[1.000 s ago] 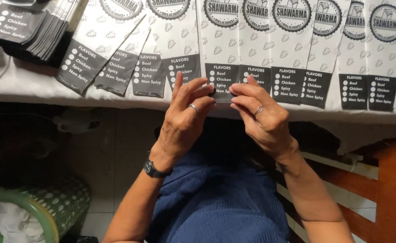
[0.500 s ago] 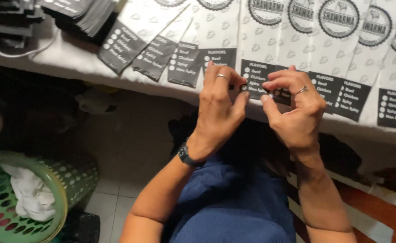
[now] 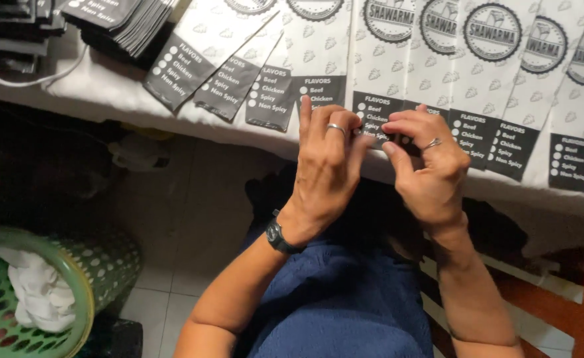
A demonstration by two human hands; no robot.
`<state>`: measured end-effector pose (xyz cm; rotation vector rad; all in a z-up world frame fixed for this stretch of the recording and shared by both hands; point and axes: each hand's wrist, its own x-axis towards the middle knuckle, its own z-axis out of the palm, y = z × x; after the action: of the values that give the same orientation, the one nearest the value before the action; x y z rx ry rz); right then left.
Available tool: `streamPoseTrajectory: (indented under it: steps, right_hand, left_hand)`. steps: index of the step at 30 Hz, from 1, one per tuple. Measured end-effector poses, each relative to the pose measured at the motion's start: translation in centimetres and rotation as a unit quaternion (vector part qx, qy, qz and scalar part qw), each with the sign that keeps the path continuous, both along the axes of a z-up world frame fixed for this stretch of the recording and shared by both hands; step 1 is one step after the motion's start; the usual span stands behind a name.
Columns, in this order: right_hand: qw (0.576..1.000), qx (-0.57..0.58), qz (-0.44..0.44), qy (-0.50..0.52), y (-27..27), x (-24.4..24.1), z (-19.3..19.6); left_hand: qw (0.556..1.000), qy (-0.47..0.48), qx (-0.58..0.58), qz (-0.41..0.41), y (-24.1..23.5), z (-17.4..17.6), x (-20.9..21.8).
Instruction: The person applies small labels onto paper shawarma sleeves by applying liquid glue to the labels and pressing them into place one by one.
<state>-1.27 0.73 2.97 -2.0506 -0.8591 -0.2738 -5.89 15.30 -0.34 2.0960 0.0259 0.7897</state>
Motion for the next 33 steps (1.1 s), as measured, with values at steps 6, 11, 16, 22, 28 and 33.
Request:
streamPoseTrajectory:
  steps: [6,11,16,22,28,33]
  right_hand:
    - [0.999,-0.004,-0.001,-0.039,0.1,-0.4,0.1]
    - [0.996,-0.003,-0.007,-0.091,0.7,-0.6,0.3]
    - [0.993,0.010,0.026,-0.114,3.5,-1.1,-0.4]
    - [0.992,-0.017,0.048,-0.117,5.3,-1.3,-2.2]
    - [0.992,0.006,0.043,-0.116,4.8,-1.4,-2.5]
    - [0.992,0.019,0.047,-0.119,4.9,-1.0,-2.3]
  left_hand:
    - [0.993,-0.094,0.069,0.014,-0.2,-1.7,0.2]
    - [0.986,-0.159,0.057,-0.006,2.3,-1.4,-2.1]
    - [0.989,-0.127,0.075,0.000,6.5,-0.8,-2.7]
    - [0.970,-0.130,0.198,-0.053,8.7,-0.9,-1.9]
    - [0.974,-0.135,0.163,-0.078,9.4,-1.5,-2.0]
    - [0.976,-0.140,0.141,-0.084,9.6,-1.9,-2.1]
